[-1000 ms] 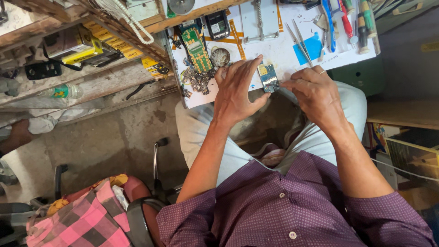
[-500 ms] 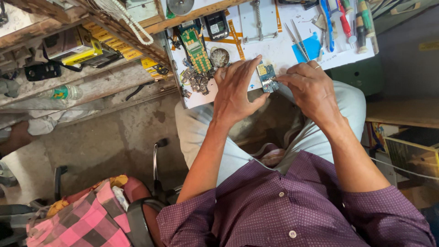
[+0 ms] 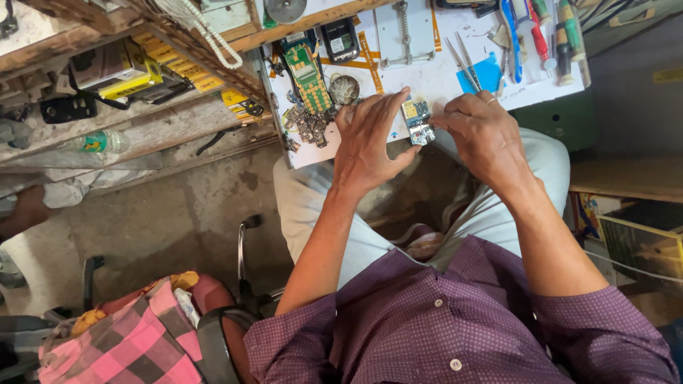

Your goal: The person sits at a repair bench working on a phone motherboard. They hold the board with tweezers while directing a hot air gun at it, repositioning the board on the work mat, and continuing to heat and probe the board's components.

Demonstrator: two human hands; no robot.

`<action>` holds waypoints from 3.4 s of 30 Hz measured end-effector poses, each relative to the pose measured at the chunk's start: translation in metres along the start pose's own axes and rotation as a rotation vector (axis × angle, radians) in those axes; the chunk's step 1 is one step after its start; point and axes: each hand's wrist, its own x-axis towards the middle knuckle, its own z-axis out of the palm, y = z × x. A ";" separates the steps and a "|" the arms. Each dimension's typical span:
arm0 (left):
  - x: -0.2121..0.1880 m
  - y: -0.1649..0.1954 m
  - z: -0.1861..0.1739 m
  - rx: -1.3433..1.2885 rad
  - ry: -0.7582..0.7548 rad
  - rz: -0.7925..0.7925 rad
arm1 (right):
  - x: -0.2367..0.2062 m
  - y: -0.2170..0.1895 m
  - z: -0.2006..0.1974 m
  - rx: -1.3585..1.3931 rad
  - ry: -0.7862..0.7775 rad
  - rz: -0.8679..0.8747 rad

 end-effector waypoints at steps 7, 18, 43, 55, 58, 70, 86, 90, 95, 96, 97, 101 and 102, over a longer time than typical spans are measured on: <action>-0.001 0.001 0.000 -0.006 -0.002 -0.005 | 0.000 -0.001 -0.002 0.030 -0.010 -0.004; -0.001 0.000 -0.001 -0.018 -0.003 -0.003 | 0.002 -0.004 -0.007 0.038 -0.008 0.031; 0.000 0.002 -0.004 -0.015 0.001 0.009 | -0.021 -0.004 -0.021 0.121 0.012 0.224; 0.002 0.000 -0.002 0.014 0.025 0.040 | -0.043 0.000 0.009 0.734 0.120 0.740; 0.001 0.002 -0.002 0.017 0.033 0.026 | -0.038 -0.001 0.012 0.736 0.137 0.707; -0.002 0.002 -0.002 -0.014 0.154 0.052 | 0.003 -0.023 -0.004 0.438 0.177 0.320; 0.011 -0.038 -0.037 0.195 0.226 -0.135 | 0.074 -0.041 0.074 0.579 -0.130 0.322; 0.013 -0.047 -0.033 0.222 0.202 -0.135 | 0.083 -0.037 0.087 0.533 -0.140 0.286; 0.014 -0.046 -0.032 0.236 0.234 -0.160 | 0.088 -0.041 0.088 0.505 -0.101 0.267; 0.014 -0.044 -0.034 0.244 0.245 -0.157 | 0.088 -0.042 0.087 0.499 -0.094 0.270; 0.014 -0.042 -0.035 0.239 0.240 -0.174 | 0.088 -0.044 0.085 0.486 -0.077 0.236; 0.013 -0.035 -0.040 0.186 0.235 -0.221 | 0.087 -0.053 0.074 0.469 0.013 0.176; 0.012 -0.033 -0.041 0.165 0.241 -0.227 | 0.085 -0.055 0.070 0.473 0.041 0.177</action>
